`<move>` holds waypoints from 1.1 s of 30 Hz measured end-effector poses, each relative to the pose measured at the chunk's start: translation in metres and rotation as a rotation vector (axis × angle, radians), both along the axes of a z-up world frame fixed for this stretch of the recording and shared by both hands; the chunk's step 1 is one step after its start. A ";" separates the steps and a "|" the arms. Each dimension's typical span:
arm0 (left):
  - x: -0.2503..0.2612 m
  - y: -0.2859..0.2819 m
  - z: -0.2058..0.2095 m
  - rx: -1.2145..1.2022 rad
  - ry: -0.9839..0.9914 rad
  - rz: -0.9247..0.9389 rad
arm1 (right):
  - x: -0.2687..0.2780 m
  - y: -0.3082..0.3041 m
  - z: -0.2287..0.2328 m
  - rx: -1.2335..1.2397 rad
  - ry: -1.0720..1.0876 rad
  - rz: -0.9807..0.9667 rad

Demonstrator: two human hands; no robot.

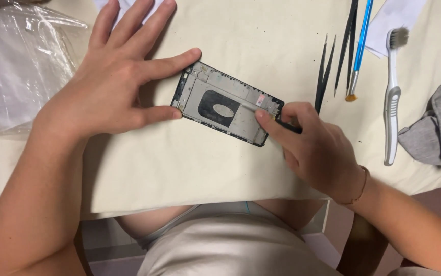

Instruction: The person cleans a black rectangular electronic component with a white cloth. They then unwrap a phone frame, apply a liquid with a brush, and scrub the frame with a toothbrush. Finally, they use a small knife to scrape residue from the frame and wipe it clean.

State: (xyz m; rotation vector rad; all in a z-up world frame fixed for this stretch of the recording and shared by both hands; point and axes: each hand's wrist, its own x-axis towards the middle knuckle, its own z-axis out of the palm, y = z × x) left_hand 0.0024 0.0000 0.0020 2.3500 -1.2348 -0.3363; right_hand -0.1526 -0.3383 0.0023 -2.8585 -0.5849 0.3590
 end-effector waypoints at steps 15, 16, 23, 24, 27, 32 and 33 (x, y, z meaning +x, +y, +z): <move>0.000 0.001 -0.001 0.014 -0.020 0.004 | -0.015 0.002 -0.006 0.155 0.030 0.035; -0.001 0.001 -0.002 0.012 -0.020 0.011 | -0.012 0.000 -0.006 0.152 0.030 0.042; 0.001 0.001 -0.003 -0.012 -0.039 0.009 | -0.012 -0.001 -0.005 0.211 -0.036 0.084; 0.000 0.001 -0.002 -0.009 -0.034 0.008 | -0.012 -0.003 -0.007 0.175 -0.058 0.065; 0.000 0.002 -0.006 -0.021 -0.072 0.004 | -0.006 -0.006 -0.006 0.175 -0.066 0.042; 0.000 0.002 -0.007 -0.027 -0.077 0.002 | -0.014 -0.002 -0.004 0.174 -0.006 0.055; 0.000 0.002 -0.007 -0.025 -0.078 -0.001 | -0.012 -0.004 -0.004 0.132 0.019 0.011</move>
